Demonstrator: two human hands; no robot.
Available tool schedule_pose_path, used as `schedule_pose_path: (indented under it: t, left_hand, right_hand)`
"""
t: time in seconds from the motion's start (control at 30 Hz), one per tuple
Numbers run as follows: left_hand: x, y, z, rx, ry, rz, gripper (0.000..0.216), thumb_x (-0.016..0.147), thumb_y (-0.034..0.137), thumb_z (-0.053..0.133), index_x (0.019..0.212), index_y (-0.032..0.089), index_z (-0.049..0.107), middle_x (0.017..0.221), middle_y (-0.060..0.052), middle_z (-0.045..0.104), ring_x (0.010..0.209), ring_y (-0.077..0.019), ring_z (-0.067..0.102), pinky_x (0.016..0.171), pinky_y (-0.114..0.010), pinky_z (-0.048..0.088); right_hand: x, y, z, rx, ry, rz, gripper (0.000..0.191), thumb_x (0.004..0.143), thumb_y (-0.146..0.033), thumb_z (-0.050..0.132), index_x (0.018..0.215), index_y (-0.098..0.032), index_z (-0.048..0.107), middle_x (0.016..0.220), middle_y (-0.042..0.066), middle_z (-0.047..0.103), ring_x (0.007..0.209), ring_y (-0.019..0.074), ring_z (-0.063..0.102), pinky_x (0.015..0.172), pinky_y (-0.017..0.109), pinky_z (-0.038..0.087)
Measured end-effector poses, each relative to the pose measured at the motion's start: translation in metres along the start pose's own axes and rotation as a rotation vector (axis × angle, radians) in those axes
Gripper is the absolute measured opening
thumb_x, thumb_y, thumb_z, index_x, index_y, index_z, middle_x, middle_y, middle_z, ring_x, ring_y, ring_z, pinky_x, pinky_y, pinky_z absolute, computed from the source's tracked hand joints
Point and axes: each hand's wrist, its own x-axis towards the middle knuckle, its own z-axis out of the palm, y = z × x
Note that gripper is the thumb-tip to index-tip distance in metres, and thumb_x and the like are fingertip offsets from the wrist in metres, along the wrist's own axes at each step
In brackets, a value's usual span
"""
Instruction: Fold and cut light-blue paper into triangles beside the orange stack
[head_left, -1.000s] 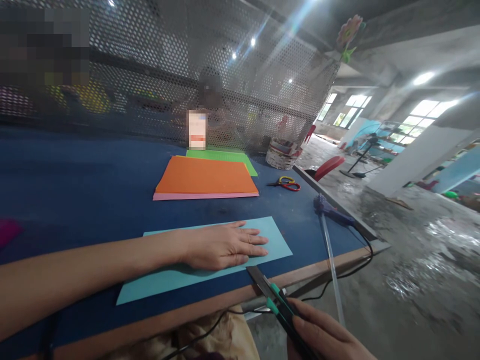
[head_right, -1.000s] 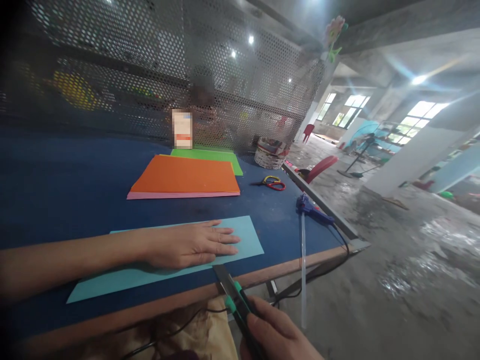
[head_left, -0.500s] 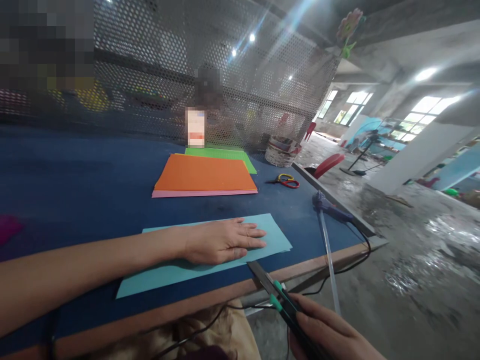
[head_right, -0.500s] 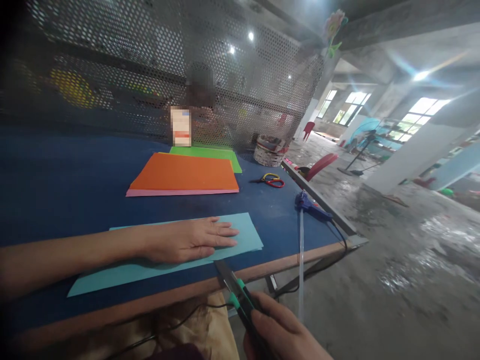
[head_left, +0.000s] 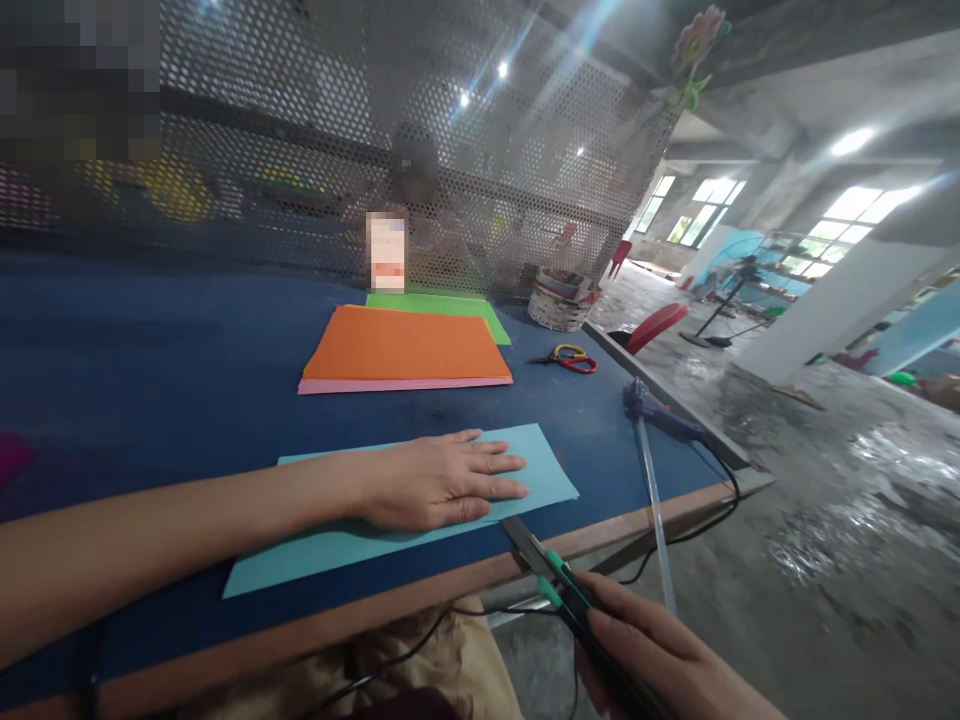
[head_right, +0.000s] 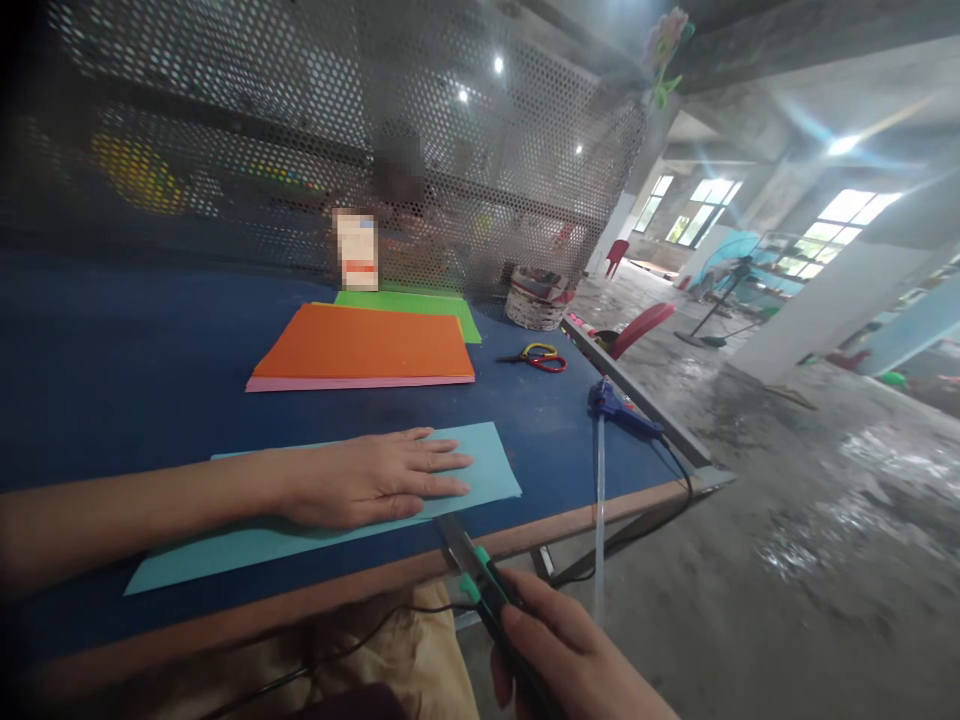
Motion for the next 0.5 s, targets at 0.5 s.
schedule_pose_path:
  t: [0.5]
  left_hand:
    - [-0.002,0.001,0.001,0.051,-0.014,0.006,0.048,0.102,0.045,0.023,0.149,0.036,0.025,0.159,0.004,0.017,0.148,-0.0224,0.011,0.119,-0.051,0.002]
  right_hand:
    - [0.001,-0.033,-0.01,-0.645,-0.092,-0.18,0.047,0.089,-0.062,0.044,0.104,-0.021,0.062,0.053,-0.007,0.049,0.039,0.007,0.045,0.035,0.015,0.036]
